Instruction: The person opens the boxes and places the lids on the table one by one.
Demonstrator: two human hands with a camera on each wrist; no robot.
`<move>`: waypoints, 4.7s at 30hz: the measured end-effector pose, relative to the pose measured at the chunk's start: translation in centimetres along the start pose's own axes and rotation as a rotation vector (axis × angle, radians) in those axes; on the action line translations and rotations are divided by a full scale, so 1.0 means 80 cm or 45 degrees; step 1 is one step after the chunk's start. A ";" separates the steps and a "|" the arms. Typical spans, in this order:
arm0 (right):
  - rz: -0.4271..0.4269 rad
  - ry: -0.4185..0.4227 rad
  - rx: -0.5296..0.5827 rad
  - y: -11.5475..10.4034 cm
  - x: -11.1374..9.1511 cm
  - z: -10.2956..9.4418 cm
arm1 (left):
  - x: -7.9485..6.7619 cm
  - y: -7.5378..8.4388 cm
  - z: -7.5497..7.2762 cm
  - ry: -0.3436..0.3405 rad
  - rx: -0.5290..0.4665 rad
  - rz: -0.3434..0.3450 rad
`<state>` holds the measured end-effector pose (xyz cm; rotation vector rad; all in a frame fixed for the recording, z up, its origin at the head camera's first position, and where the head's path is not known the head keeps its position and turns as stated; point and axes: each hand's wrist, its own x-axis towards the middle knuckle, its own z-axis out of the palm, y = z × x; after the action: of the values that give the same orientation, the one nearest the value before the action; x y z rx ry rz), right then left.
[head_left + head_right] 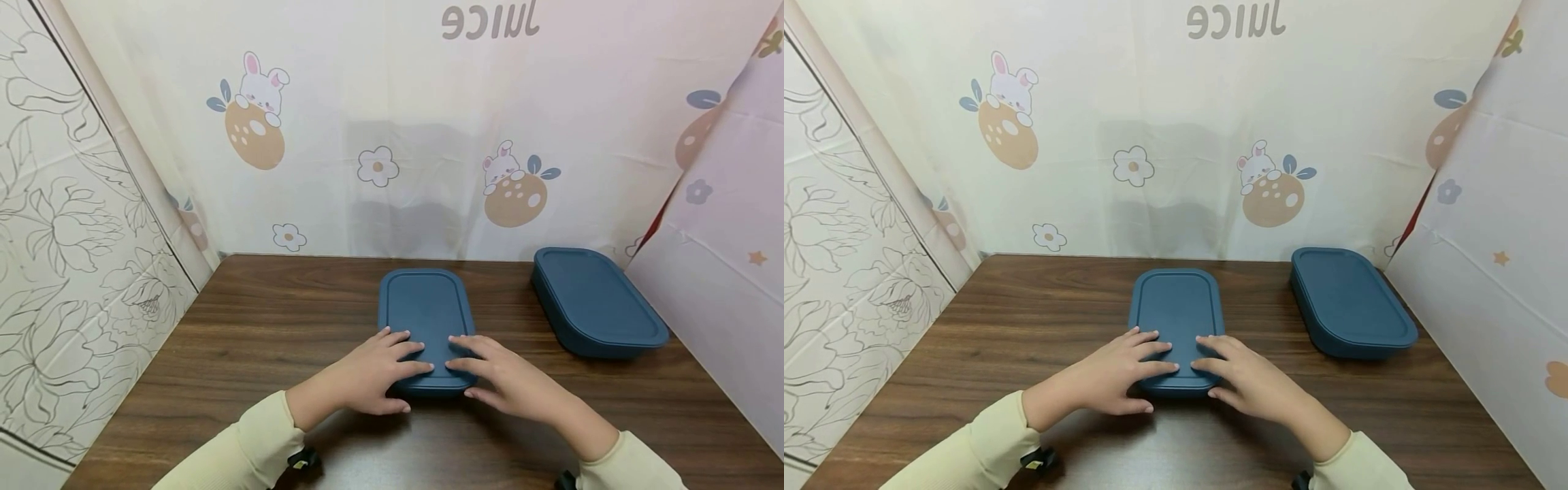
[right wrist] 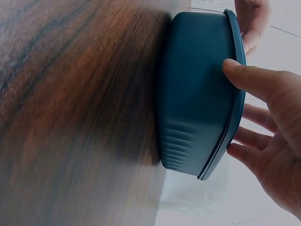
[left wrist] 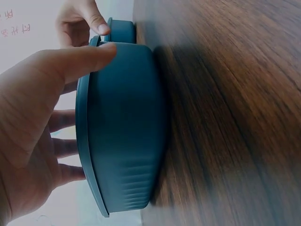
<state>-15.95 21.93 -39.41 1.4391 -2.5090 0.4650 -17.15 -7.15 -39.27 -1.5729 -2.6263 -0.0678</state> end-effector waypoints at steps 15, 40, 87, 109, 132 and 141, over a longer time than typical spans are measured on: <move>-0.101 0.017 -0.058 0.004 0.002 -0.002 | 0.005 0.001 -0.006 -0.029 0.034 0.019; -0.147 -0.008 -0.073 0.000 0.014 -0.015 | 0.002 -0.005 -0.014 -0.046 -0.087 -0.002; -0.145 0.200 -0.051 -0.007 0.017 -0.030 | 0.018 0.017 -0.042 0.088 0.365 -0.081; -0.052 0.254 -0.005 -0.005 0.014 -0.035 | 0.003 0.002 -0.047 0.204 0.161 -0.042; 0.022 0.347 -0.017 -0.005 0.003 -0.039 | -0.015 -0.012 -0.040 0.435 -0.058 -0.011; 0.083 0.352 -0.018 -0.004 -0.003 -0.041 | -0.022 -0.014 -0.042 0.452 -0.152 -0.043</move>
<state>-15.45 23.18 -36.40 1.1982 -2.3383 0.6111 -17.20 -9.49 -36.08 -1.3958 -2.4071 -0.4679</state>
